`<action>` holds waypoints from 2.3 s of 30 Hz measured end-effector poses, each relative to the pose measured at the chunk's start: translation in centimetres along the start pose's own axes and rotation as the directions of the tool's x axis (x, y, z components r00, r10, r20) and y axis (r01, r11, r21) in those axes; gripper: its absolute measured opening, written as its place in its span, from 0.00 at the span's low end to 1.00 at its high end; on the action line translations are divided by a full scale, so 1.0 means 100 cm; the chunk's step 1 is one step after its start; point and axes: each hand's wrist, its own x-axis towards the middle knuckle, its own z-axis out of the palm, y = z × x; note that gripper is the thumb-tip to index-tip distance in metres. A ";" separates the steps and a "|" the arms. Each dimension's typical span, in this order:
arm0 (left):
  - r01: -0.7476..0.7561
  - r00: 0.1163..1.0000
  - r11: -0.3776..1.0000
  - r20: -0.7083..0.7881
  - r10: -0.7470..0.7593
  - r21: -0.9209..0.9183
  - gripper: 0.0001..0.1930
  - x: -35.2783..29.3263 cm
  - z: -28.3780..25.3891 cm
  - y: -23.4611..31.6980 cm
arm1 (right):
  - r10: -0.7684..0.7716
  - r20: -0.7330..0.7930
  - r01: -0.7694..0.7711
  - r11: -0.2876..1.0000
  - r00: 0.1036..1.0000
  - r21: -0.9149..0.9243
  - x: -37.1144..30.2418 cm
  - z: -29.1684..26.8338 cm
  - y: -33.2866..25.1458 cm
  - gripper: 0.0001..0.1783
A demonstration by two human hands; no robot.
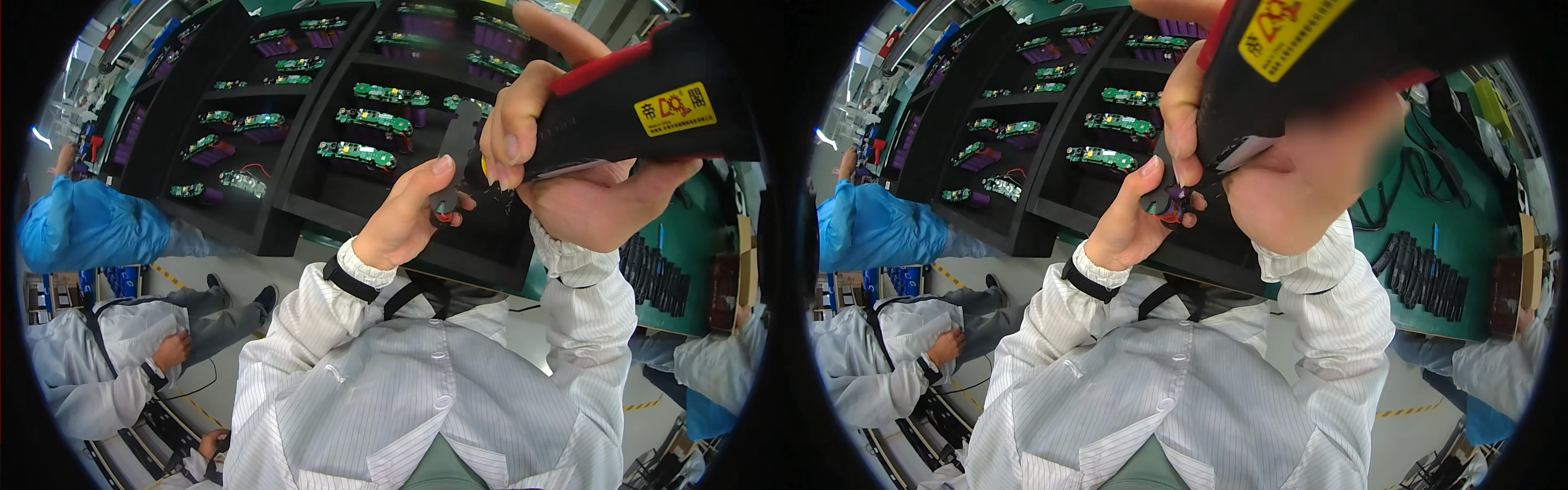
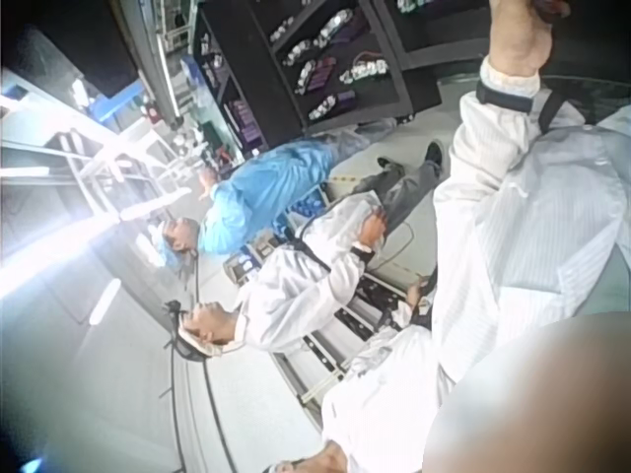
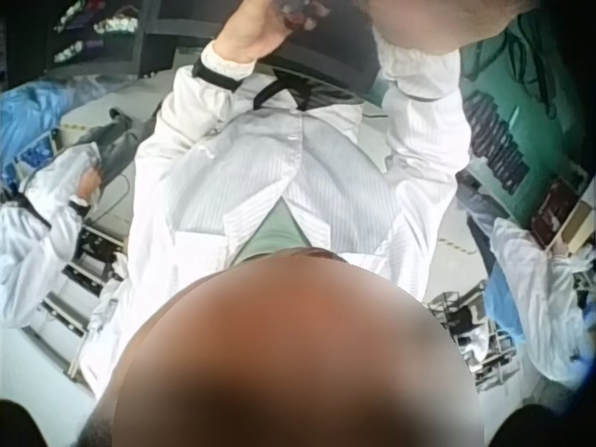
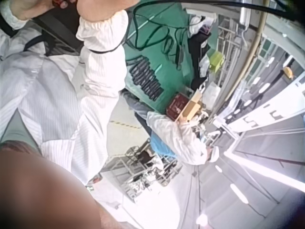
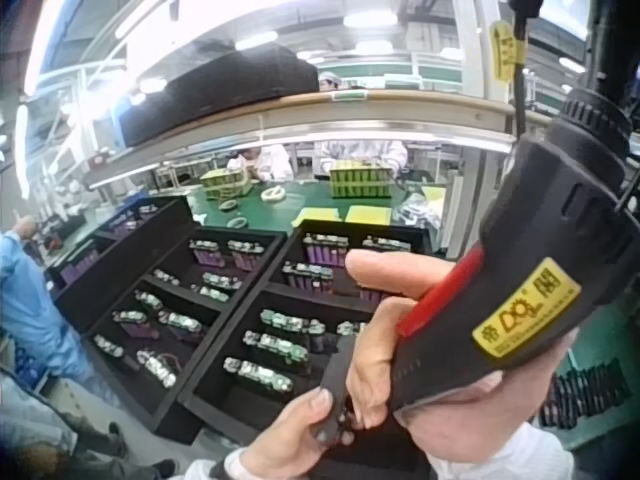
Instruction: Assembling and inspecting battery packs with circuit boards using a handheld power tool.
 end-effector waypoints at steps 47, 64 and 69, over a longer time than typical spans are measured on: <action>0.015 1.000 1.000 -0.011 -0.015 -0.021 0.27 0.001 -0.002 -0.003 | 0.066 0.140 -0.048 0.991 0.988 -0.126 0.008 -0.007 -0.016 0.80; -0.217 0.956 0.596 0.046 0.289 0.773 0.57 0.021 0.031 -0.015 | 0.107 -0.552 -0.476 0.655 0.827 -0.586 -0.069 -0.041 -0.037 0.18; -0.120 0.986 0.697 0.003 0.167 0.707 0.53 0.021 0.043 -0.016 | 0.064 -0.571 -0.427 0.733 0.818 -0.529 -0.085 -0.050 -0.034 0.18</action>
